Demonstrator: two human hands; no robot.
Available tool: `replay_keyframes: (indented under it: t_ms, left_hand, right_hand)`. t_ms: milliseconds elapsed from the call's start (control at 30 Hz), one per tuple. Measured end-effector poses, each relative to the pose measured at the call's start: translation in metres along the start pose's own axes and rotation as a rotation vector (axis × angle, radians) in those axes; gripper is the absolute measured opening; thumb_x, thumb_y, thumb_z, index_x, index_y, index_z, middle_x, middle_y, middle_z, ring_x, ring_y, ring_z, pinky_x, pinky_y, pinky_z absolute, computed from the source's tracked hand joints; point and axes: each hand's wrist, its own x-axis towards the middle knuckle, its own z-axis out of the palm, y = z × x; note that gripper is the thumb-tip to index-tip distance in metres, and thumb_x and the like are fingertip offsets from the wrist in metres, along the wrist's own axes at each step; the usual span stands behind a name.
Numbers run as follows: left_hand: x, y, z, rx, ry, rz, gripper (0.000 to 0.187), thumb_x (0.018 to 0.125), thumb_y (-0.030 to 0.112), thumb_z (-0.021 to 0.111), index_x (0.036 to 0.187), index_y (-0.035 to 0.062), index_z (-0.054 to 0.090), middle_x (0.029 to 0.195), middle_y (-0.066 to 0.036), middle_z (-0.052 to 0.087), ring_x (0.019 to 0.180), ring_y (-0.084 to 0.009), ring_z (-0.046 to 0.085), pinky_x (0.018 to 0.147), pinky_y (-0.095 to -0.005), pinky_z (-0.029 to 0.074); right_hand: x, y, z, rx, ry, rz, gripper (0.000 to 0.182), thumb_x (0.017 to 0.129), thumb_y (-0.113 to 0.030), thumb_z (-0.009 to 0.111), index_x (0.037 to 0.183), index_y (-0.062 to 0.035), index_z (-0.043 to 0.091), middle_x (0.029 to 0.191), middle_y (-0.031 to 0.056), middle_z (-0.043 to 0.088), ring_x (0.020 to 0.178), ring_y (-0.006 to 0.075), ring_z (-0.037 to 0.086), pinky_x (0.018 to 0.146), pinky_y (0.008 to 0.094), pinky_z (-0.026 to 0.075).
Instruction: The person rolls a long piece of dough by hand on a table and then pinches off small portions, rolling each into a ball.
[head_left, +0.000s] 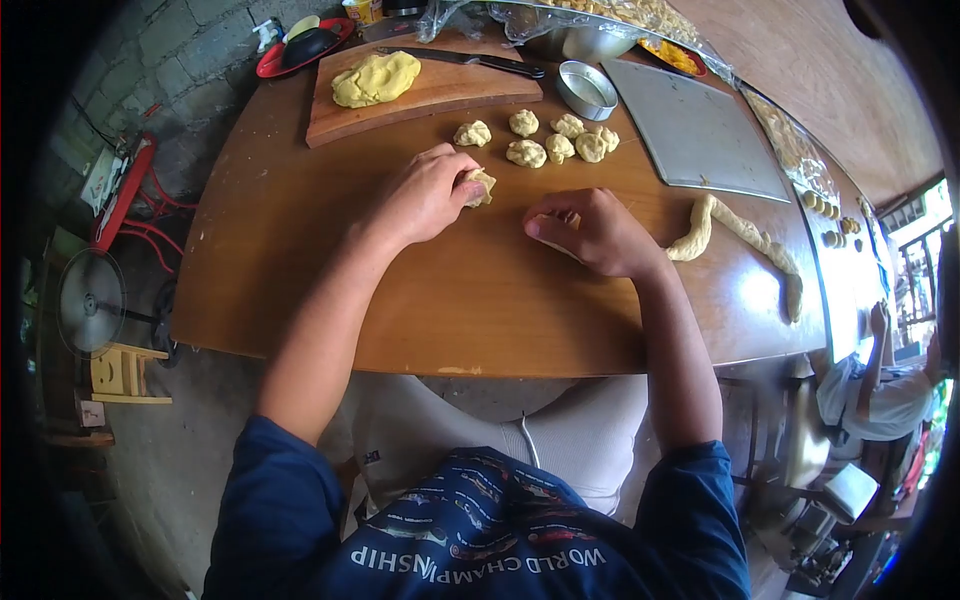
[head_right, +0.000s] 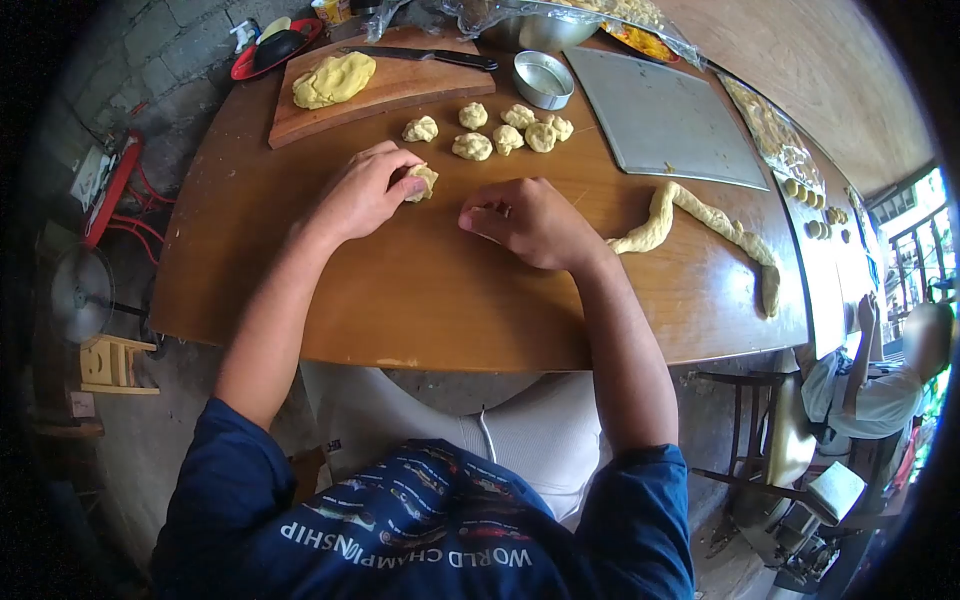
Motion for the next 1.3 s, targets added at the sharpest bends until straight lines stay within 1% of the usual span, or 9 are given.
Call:
replay_keyframes:
  t_ms: [167,300,533,633,700,800,967,1100,1300]
  left_hand:
    - [0.000,0.011,0.004,0.016,0.008,0.060,0.015,0.104,0.012,0.070,0.109,-0.0024,0.069,0.109,-0.014,0.075,0.096,-0.0289,0.075,0.082,-0.0425,0.057]
    - [0.005,0.026,0.011,-0.588,-0.103,-0.067,0.012,0.101,0.006,0.070,0.109,-0.0013,0.067,0.093,-0.009,0.071,0.081,-0.0182,0.072,0.075,-0.0369,0.060]
    - [0.003,0.034,0.021,-1.027,-0.046,-0.239,0.021,0.101,0.000,0.067,0.122,-0.0027,0.065,0.105,-0.007,0.071,0.086,-0.0140,0.072,0.078,-0.0327,0.065]
    - [0.001,0.037,0.015,-1.068,-0.152,-0.130,0.033,0.102,0.000,0.069,0.134,0.0006,0.063,0.126,-0.009,0.072,0.095,-0.0132,0.072,0.084,-0.0320,0.065]
    - [-0.004,0.055,0.008,-0.800,-0.125,-0.015,0.039,0.099,0.001,0.073,0.137,0.0014,0.063,0.129,-0.009,0.071,0.093,-0.0122,0.071,0.081,-0.0308,0.064]
    - [-0.005,0.058,0.018,-0.483,0.032,0.156,0.045,0.092,0.002,0.083,0.134,0.0023,0.068,0.122,-0.009,0.076,0.083,-0.0092,0.068,0.072,-0.0289,0.059]
    - [-0.002,0.049,0.011,-0.375,0.075,0.046,0.021,0.096,0.013,0.081,0.113,0.0002,0.076,0.083,-0.014,0.076,0.062,-0.0169,0.065,0.065,-0.0345,0.056]
    - [-0.001,0.042,0.006,-0.347,-0.035,-0.039,0.023,0.101,0.021,0.079,0.108,-0.0009,0.077,0.085,-0.010,0.077,0.066,-0.0143,0.066,0.065,-0.0327,0.055]
    - [-0.004,0.045,0.012,-0.909,-0.237,-0.225,0.045,0.110,0.048,0.065,0.116,0.0047,0.076,0.090,0.001,0.077,0.076,-0.0076,0.065,0.070,-0.0270,0.054]
  right_hand:
    - [0.005,-0.005,0.015,-0.008,0.169,-0.107,0.042,0.098,-0.032,0.083,0.130,-0.0055,0.073,0.101,0.0124,0.078,0.091,0.0237,0.073,0.086,0.0403,0.057]
    - [0.003,-0.025,0.014,-0.064,0.217,-0.074,0.055,0.095,-0.031,0.084,0.141,-0.0090,0.065,0.101,0.0180,0.077,0.093,0.0341,0.076,0.085,0.0453,0.060]
    - [0.004,-0.015,0.015,-0.192,0.344,-0.154,0.031,0.095,-0.019,0.077,0.124,-0.0067,0.072,0.094,0.0202,0.077,0.084,0.0392,0.076,0.077,0.0479,0.060]
    - [0.003,-0.017,0.013,-0.108,0.395,-0.094,0.022,0.097,-0.019,0.075,0.112,-0.0041,0.074,0.082,0.0210,0.074,0.074,0.0393,0.074,0.070,0.0475,0.058]
    - [0.004,-0.009,0.012,-0.059,0.466,-0.050,0.022,0.102,-0.021,0.074,0.106,0.0002,0.075,0.069,0.0162,0.067,0.058,0.0221,0.065,0.061,0.0378,0.052]
    - [0.007,-0.014,0.014,-0.030,0.363,0.030,0.031,0.103,-0.032,0.073,0.108,-0.0012,0.074,0.071,0.0208,0.070,0.067,0.0382,0.073,0.066,0.0450,0.057]
    - [0.010,-0.010,0.015,0.090,0.345,0.054,0.041,0.103,-0.043,0.073,0.114,-0.0037,0.076,0.073,0.0179,0.073,0.066,0.0336,0.073,0.068,0.0435,0.058]
    - [0.004,-0.018,0.017,0.056,0.407,-0.101,0.038,0.100,-0.040,0.077,0.120,-0.0071,0.076,0.089,0.0172,0.077,0.074,0.0310,0.076,0.071,0.0446,0.059]
    - [0.003,-0.010,0.018,-0.285,0.424,-0.160,0.031,0.097,-0.029,0.079,0.121,-0.0098,0.072,0.094,0.0142,0.076,0.082,0.0366,0.076,0.073,0.0495,0.060]
